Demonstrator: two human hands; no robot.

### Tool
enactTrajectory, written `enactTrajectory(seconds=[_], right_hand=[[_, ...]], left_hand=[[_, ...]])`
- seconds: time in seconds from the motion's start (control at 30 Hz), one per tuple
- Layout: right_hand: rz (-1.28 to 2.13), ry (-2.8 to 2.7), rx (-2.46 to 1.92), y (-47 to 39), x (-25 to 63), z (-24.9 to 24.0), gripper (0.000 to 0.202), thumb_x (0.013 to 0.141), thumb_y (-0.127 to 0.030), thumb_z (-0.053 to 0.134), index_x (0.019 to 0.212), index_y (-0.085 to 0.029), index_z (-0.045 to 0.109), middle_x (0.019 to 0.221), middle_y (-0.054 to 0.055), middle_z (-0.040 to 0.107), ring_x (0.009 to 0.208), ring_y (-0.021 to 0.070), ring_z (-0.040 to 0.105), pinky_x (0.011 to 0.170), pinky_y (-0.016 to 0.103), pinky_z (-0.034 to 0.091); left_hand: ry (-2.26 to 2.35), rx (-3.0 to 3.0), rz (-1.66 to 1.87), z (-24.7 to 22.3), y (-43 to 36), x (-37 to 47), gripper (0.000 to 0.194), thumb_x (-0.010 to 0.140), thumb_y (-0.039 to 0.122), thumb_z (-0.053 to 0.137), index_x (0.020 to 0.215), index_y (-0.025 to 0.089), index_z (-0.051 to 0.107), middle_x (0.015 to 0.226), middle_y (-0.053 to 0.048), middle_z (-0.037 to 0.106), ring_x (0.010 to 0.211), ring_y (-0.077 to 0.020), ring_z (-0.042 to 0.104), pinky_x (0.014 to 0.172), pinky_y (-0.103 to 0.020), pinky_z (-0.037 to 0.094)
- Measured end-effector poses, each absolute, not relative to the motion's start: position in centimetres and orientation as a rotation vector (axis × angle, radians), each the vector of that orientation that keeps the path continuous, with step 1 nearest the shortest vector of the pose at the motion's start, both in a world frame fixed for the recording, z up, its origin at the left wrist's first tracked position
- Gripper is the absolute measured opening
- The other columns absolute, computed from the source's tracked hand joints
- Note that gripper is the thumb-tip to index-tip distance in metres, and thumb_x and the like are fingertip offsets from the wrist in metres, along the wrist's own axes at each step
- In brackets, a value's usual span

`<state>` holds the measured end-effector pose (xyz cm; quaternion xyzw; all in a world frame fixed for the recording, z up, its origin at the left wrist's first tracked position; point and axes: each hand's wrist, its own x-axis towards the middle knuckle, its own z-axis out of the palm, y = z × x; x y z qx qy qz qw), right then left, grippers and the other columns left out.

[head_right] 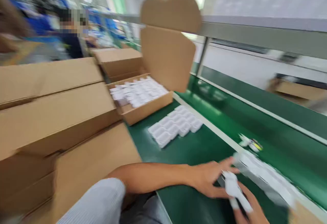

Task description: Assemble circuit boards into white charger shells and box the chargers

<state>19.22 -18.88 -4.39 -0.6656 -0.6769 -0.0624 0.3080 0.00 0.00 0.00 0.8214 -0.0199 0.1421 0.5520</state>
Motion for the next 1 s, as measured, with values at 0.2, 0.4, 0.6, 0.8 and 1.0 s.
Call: enactTrajectory(seconds=[0.2, 0.4, 0.6, 0.8, 1.0], right_hand=[[-0.169, -1.594, -1.828, -18.2, 14.6, 0.6, 0.036, 0.099, -0.021, 0.054, 0.135, -0.024, 0.061, 0.124, 0.011, 0.072, 0.111, 0.0232, 0.073, 0.095, 0.034, 0.063], [-0.117, -1.67, -1.664, -17.4, 14.2, -1.7, 0.036, 0.099, -0.015, 0.053, 0.133, -0.025, 0.06, 0.12, 0.011, 0.07, 0.106, 0.0221, 0.071, 0.086, 0.035, 0.064], [-0.064, -1.577, -1.731, -17.7, 14.0, -2.3, 0.038, 0.103, -0.024, 0.057, 0.141, -0.025, 0.051, 0.12, 0.011, 0.07, 0.105, 0.0226, 0.071, 0.087, 0.036, 0.063], [-0.03, -1.577, -1.803, -17.9, 13.5, -1.6, 0.029, 0.103, -0.023, 0.056, 0.132, -0.022, 0.055, 0.116, 0.011, 0.07, 0.097, 0.0226, 0.07, 0.082, 0.036, 0.061], [-0.139, -1.636, -1.827, -17.8, 13.2, -2.3, 0.026, 0.101, -0.017, 0.054, 0.126, -0.019, 0.058, 0.113, 0.012, 0.068, 0.095, 0.0247, 0.065, 0.08, 0.039, 0.059]], left_hand=[[0.052, 1.864, 0.446, -1.0, -0.8, 0.3, 0.127, 0.078, 0.051, 0.085, 0.166, 0.029, -0.004, 0.166, -0.018, 0.038, 0.152, -0.0374, 0.04, 0.124, -0.061, 0.032], [0.173, 1.922, 0.564, -1.9, -1.3, 0.5, 0.1, 0.082, 0.037, 0.082, 0.161, 0.028, 0.021, 0.134, -0.012, 0.065, 0.123, -0.0283, 0.064, 0.111, -0.051, 0.048], [0.069, 1.904, 0.595, -2.1, -1.0, 0.2, 0.073, 0.095, 0.03, 0.065, 0.158, 0.025, 0.027, 0.127, -0.012, 0.064, 0.113, -0.0245, 0.065, 0.102, -0.044, 0.052], [0.004, 1.826, 0.533, -2.5, -0.2, 0.0, 0.066, 0.101, 0.036, 0.058, 0.159, 0.027, 0.028, 0.129, -0.012, 0.063, 0.114, -0.0252, 0.063, 0.103, -0.045, 0.05], [0.322, 1.78, 0.637, -2.2, 0.6, 1.0, 0.049, 0.105, 0.051, 0.042, 0.143, 0.022, 0.055, 0.128, -0.013, 0.066, 0.111, -0.0243, 0.065, 0.098, -0.042, 0.053]])
